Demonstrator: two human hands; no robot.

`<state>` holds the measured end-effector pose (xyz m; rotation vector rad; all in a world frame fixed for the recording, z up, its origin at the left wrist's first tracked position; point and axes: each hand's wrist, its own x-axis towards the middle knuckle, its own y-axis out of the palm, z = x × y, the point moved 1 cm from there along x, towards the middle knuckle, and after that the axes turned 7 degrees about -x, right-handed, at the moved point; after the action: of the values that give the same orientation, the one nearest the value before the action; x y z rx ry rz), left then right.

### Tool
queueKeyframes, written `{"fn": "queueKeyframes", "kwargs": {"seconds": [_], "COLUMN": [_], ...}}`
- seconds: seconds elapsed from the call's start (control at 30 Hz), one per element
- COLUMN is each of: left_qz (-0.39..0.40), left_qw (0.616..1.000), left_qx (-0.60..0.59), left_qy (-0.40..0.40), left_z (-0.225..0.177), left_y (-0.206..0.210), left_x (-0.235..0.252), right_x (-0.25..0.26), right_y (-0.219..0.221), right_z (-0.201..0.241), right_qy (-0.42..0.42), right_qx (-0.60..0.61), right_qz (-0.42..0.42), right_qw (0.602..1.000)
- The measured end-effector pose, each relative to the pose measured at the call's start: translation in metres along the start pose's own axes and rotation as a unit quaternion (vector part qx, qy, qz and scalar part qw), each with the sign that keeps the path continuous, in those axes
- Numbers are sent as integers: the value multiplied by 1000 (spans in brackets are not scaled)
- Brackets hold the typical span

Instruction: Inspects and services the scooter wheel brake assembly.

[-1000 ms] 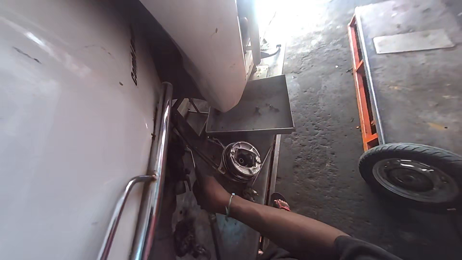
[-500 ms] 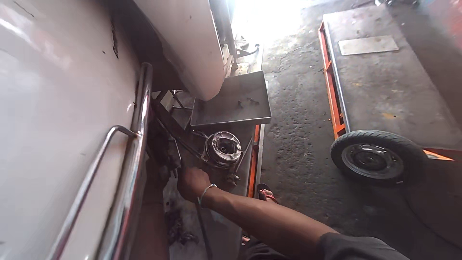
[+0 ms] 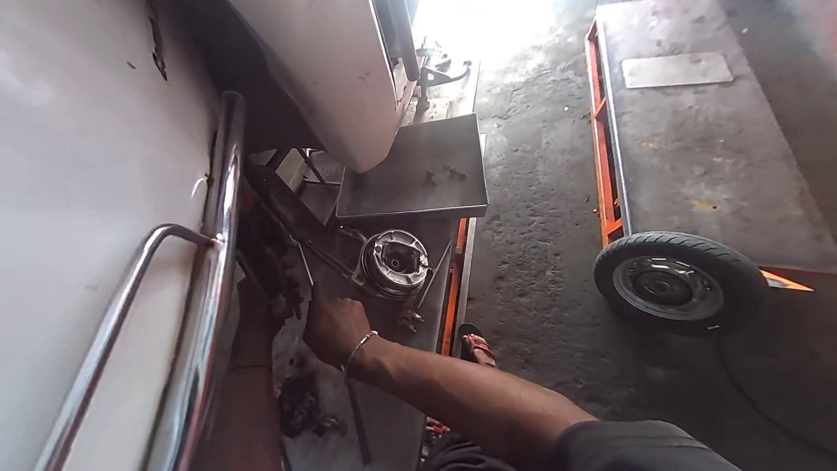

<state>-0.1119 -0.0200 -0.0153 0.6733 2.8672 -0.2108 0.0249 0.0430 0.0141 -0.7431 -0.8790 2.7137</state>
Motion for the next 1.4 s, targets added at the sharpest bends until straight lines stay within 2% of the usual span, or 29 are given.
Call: {"fn": "queueKeyframes", "kwargs": {"seconds": [0.17,0.3,0.43,0.6,0.7,0.87,0.97,1.03,1.13,1.23,1.3,1.4], "left_qz": [70,37,17,58,12,43,42,-30,-153,-124,-137,-194], "left_qw": [997,997,999,997,1000,998,994,983,963,930,903,874], "left_qx": [-23,-36,-26,-23,-22,-36,53,106,103,235,334,405], "left_qy": [-31,-59,-44,34,14,12,83,147,197,253,233,185], "left_z": [0,-5,-13,-3,-7,14,13,12,5,14,14,5], "left_y": [-13,-9,0,-8,-3,-16,-19,-27,-30,-12,5,19], "left_x": [8,8,6,7,3,15,16,4,-41,-90,-101,-95], "right_x": [0,0,4,14,14,16,16,15,13,15,18,20], "right_y": [0,-1,-1,-1,-2,-2,-4,-3,-3,-3,-1,-1], "right_z": [-3,-4,-5,-10,-10,-15,-18,-19,-21,-25,-26,-28], "right_qy": [-8,-21,-32,-53,-49,-54,-59,-67,-70,-80,-89,-87], "right_qx": [3,-3,-11,-45,-30,6,19,25,49,66,69,74], "right_qz": [16,20,13,2,12,18,13,14,4,6,2,6], "right_qw": [1000,1000,999,998,998,998,998,997,996,995,994,993]}}
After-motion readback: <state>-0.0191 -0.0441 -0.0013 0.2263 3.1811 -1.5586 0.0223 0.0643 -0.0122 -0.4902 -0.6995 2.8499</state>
